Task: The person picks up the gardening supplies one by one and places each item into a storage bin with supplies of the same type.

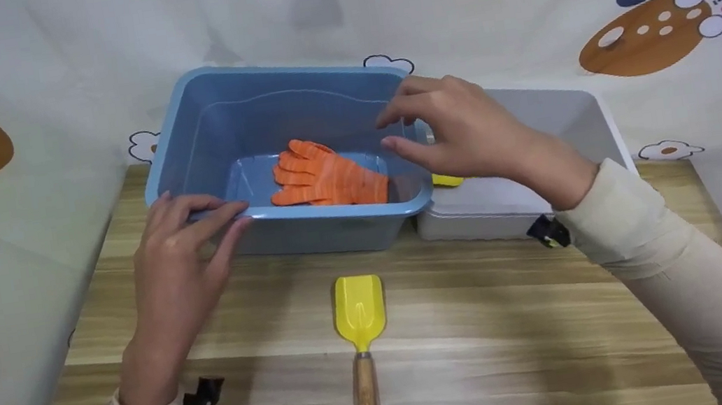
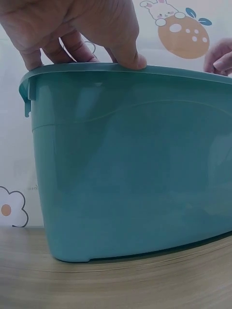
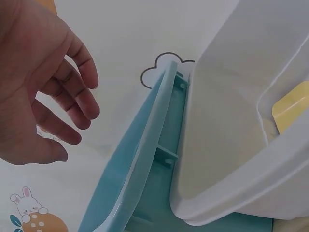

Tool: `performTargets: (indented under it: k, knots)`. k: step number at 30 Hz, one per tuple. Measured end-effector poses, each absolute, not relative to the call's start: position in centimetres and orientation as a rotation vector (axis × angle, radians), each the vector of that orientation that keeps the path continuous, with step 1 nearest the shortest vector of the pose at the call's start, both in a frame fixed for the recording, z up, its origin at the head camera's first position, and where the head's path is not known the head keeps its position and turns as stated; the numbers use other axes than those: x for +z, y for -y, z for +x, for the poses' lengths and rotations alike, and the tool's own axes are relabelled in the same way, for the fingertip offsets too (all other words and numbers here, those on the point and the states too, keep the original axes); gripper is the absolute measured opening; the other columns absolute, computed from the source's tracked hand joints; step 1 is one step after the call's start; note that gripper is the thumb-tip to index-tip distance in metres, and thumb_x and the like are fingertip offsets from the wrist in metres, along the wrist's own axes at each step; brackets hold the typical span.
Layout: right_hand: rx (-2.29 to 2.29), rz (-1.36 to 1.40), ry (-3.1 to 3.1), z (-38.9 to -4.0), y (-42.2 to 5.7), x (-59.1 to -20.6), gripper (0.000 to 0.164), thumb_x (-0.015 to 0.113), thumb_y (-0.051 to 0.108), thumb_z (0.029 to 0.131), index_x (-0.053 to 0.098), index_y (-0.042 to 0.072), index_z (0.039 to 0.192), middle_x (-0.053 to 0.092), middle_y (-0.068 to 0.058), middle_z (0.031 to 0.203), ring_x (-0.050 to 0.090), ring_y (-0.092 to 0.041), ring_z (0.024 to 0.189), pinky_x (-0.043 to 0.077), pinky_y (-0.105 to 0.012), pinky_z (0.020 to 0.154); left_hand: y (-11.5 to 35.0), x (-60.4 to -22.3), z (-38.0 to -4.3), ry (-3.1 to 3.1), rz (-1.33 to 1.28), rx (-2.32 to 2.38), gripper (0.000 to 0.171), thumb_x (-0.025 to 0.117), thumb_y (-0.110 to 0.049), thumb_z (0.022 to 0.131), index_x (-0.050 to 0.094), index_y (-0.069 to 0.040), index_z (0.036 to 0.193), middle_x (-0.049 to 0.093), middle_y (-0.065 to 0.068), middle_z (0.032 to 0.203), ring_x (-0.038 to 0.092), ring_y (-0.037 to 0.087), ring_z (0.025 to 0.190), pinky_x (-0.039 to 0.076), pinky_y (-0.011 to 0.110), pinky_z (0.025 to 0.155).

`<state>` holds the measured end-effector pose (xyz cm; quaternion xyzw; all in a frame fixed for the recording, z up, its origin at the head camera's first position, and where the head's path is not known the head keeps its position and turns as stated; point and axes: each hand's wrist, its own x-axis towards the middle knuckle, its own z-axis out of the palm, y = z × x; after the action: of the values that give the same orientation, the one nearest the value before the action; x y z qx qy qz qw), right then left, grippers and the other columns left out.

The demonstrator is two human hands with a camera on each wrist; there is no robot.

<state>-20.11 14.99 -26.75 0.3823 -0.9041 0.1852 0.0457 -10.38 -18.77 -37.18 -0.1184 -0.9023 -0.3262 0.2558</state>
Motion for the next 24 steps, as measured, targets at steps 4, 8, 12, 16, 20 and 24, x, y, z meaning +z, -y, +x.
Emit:
performTargets:
  k: [4,8,12,16,20,24]
  knots:
    - [0.635,1.119,2.750,-19.4,-16.4,-27.2,0.025,0.072,0.025,0.101,0.079,0.010,0.119,0.075,-0.008,0.111,0.070,-0.025,0.098,0.057,-0.046,0.087,18.9,-37.3,-10.2,2.440,-0.334,-0.882,0.022,0.084,-0.016,0.091,0.084,-0.010,0.112,0.075,0.012,0.105,0.065,0.032,0.109,0.032,0.061,0.128]
    - [0.681,1.001,2.770,-18.7,-18.2,-27.3,0.024,0.072,0.025,0.101,0.079,0.011,0.119,0.075,-0.006,0.114,0.070,-0.022,0.101,0.058,-0.044,0.090,18.9,-37.1,-10.3,2.439,-0.337,-0.884,0.022,0.085,-0.016,0.091,0.084,-0.011,0.112,0.076,0.012,0.106,0.064,0.033,0.111,0.032,0.060,0.128]
    - [0.732,0.897,2.768,-17.9,-20.1,-27.4,0.022,0.072,0.025,0.101,0.079,0.014,0.119,0.075,-0.003,0.113,0.068,-0.018,0.102,0.057,-0.038,0.089,18.9,-37.0,-10.3,2.438,-0.331,-0.888,0.022,0.085,-0.015,0.090,0.084,-0.010,0.111,0.077,0.012,0.106,0.065,0.032,0.111,0.032,0.060,0.128]
    - [0.801,0.818,2.722,-16.6,-22.5,-27.9,0.017,0.074,0.018,0.100,0.080,0.015,0.115,0.074,-0.001,0.111,0.067,-0.016,0.104,0.051,-0.024,0.092,18.7,-37.0,-10.4,2.441,-0.334,-0.887,0.022,0.085,-0.017,0.091,0.084,-0.010,0.111,0.078,0.012,0.106,0.067,0.032,0.110,0.032,0.059,0.129]
    - [0.846,0.741,2.700,-15.3,-24.3,-28.8,0.017,0.077,0.014,0.097,0.080,0.012,0.114,0.074,-0.002,0.112,0.066,-0.016,0.107,0.046,-0.013,0.093,18.6,-37.0,-10.4,2.448,-0.326,-0.876,0.022,0.085,-0.017,0.090,0.084,-0.010,0.111,0.078,0.011,0.105,0.069,0.029,0.107,0.030,0.059,0.130]
    - [0.852,0.683,2.690,-14.4,-25.1,-29.8,0.018,0.078,0.014,0.097,0.080,0.012,0.114,0.075,-0.003,0.112,0.065,-0.014,0.108,0.044,-0.012,0.093,18.6,-37.1,-10.4,2.446,-0.315,-0.863,0.023,0.086,-0.015,0.089,0.084,-0.010,0.111,0.078,0.012,0.105,0.071,0.029,0.105,0.029,0.060,0.130]
